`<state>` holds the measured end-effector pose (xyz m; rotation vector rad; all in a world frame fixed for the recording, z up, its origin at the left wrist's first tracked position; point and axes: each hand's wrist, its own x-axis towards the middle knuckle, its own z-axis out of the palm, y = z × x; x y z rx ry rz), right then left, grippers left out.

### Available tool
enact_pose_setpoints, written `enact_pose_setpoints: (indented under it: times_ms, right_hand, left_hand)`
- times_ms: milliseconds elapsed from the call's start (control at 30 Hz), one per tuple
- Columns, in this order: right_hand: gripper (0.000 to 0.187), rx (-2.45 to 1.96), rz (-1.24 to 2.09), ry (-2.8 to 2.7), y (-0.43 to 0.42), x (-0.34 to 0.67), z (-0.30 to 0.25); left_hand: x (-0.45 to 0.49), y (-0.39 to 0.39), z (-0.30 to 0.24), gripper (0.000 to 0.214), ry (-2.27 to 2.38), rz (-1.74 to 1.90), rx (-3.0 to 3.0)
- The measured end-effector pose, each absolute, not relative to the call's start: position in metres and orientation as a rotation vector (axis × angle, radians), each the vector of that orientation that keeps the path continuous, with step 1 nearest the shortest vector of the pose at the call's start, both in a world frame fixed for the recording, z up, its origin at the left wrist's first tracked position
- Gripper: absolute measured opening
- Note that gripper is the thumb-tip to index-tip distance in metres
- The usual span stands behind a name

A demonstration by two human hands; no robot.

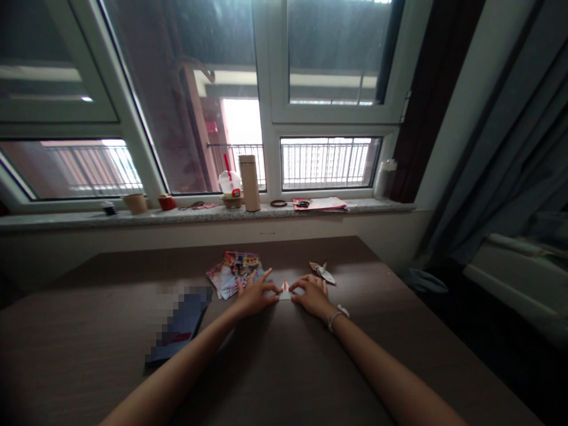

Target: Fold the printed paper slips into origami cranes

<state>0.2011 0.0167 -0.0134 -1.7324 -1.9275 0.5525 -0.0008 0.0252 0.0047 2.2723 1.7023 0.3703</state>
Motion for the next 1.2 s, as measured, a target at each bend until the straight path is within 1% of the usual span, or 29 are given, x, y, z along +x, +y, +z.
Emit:
enact_pose_setpoints:
  times_ms: [200,433,633,800,933,1200]
  right_hand:
    - [0.023,-1.743,0.523,-1.913,0.016,0.199,-0.014]
    - [0.026,-1.73,0.622,-1.989,0.019,0.204,-0.01]
    - [0.024,-1.725,0.563,-1.948,0.015,0.201,-0.013]
    - [0.018,-1.73,0.456,-1.905,0.009,0.195,-0.012]
    - [0.018,-1.713,0.427,-1.892,0.008,0.194,-0.012]
    - [0.019,-1.741,0.444,-1.891,0.012,0.195,-0.015]
  left_hand:
    - [0.001,0.025,0.001,0.02,1.716,0.402,2.277]
    - [-0.005,0.033,0.005,0.026,1.642,0.256,2.237]
    - [-0.004,0.031,0.003,0.025,1.687,0.33,2.246]
    - [0.002,0.024,0.0,0.021,1.725,0.426,2.279]
    - [0.007,0.02,-0.002,0.02,1.745,0.516,2.302]
    - [0.011,0.022,-0.002,0.019,1.75,0.509,2.26]
